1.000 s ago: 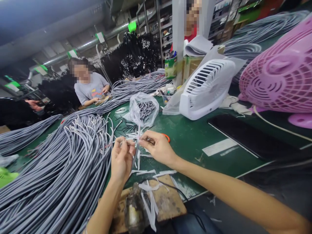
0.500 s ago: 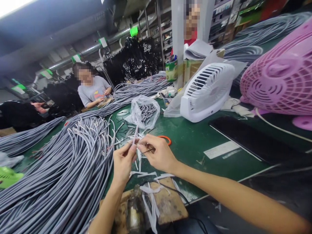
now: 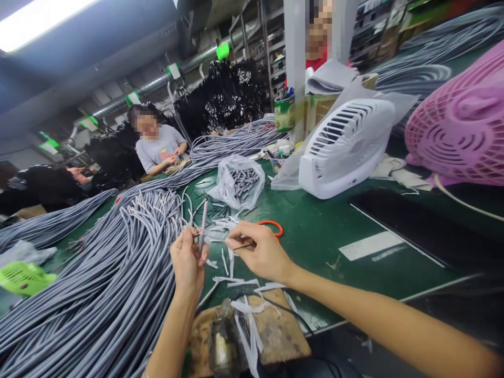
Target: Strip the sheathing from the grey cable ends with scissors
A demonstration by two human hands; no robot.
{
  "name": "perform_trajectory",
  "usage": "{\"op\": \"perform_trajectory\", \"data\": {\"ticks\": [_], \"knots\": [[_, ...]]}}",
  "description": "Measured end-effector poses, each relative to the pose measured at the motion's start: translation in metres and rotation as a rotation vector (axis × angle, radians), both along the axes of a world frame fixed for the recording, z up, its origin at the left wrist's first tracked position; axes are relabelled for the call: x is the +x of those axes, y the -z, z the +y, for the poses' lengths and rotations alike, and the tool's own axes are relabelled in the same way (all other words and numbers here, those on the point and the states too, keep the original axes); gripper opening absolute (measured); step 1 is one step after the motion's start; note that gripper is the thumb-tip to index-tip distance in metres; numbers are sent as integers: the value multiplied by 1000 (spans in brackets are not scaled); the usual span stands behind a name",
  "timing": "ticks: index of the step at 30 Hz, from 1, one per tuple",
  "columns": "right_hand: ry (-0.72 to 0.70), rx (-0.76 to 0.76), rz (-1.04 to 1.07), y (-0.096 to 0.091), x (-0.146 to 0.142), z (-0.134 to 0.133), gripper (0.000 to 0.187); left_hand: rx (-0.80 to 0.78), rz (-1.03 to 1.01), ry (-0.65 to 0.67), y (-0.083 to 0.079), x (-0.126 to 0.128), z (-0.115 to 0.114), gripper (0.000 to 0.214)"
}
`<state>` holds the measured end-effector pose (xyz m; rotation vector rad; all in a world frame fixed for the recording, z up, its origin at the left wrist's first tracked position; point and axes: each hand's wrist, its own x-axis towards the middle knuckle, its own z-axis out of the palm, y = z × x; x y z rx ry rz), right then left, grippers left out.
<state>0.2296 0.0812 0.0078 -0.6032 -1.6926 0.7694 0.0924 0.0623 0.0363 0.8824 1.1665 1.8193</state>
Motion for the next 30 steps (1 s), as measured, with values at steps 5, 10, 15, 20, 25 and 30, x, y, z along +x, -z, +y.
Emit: {"op": "perform_trajectory", "data": {"ticks": [5, 10, 15, 20, 25, 30], "knots": [[69, -105, -2, -2, 4, 8, 13, 23, 23, 183, -1, -2, -7, 36], [276, -36, 9, -6, 8, 15, 13, 8, 145, 211, -1, 6, -13, 37], [535, -19, 109, -13, 29, 32, 14, -7, 193, 136, -4, 6, -11, 33], [700, -26, 150, -19, 41, 35, 37, -104, 245, 32, -4, -4, -2, 28], [487, 252, -210, -12, 19, 12, 28, 73, 586, -124, 4, -3, -10, 11], [588, 619, -251, -9, 15, 1, 27, 287, 959, -279, 8, 2, -22, 13]]}}
